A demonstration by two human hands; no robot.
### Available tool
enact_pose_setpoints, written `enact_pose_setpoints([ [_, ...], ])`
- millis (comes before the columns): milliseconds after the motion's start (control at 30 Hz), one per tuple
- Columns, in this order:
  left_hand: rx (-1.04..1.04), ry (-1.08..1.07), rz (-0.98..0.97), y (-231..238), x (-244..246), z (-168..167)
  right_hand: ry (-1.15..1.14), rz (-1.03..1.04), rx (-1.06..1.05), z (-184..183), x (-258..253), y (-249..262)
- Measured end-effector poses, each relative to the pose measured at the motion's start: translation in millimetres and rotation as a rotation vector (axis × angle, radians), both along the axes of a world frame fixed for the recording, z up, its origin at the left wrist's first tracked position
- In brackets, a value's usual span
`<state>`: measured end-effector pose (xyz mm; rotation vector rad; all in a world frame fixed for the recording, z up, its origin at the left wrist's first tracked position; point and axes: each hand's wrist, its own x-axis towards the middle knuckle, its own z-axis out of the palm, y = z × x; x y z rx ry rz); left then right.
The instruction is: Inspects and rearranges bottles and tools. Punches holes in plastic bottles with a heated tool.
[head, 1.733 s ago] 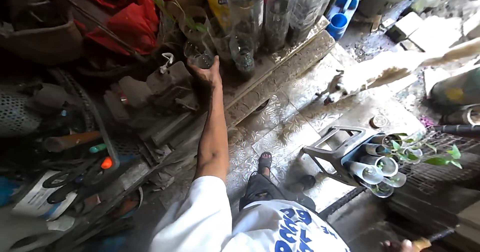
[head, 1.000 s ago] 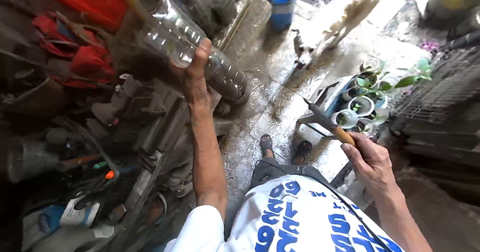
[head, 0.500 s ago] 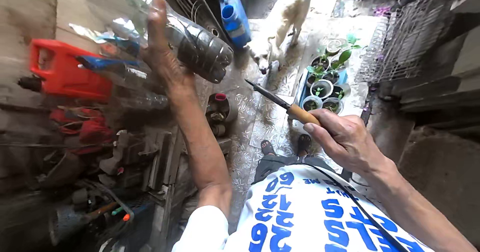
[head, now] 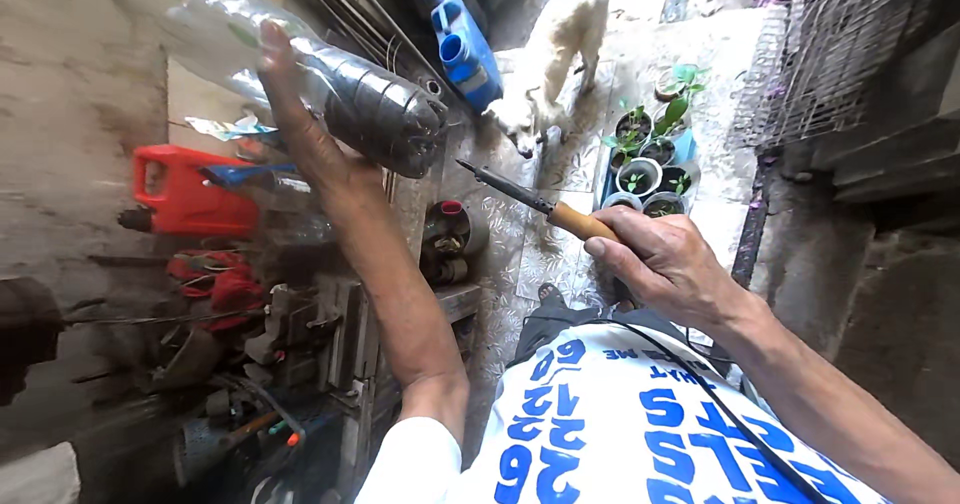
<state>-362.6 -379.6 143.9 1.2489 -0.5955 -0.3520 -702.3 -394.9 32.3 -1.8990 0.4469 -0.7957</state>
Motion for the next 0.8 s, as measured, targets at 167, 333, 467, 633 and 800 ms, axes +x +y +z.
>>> enact_pose_setpoints([
  [167,-0.027,0.001,-0.051,1,-4,7,-0.023,0.013,0.005,1,1,0],
  [333,0.025,-0.033,0.016,1,-11,9,-0.039,-0.014,0.014,4,-5,-1],
  [467,0.062,-0.059,0.063,1,-14,2,-0.012,-0.041,-0.025,7,-9,-4],
  [633,-0.052,-0.085,0.013,3,-23,-10,0.037,-0.058,-0.026,6,-14,-6],
  [800,-0.09,-0.121,0.089,6,-39,-21,0.096,-0.061,-0.041,6,-16,-7],
])
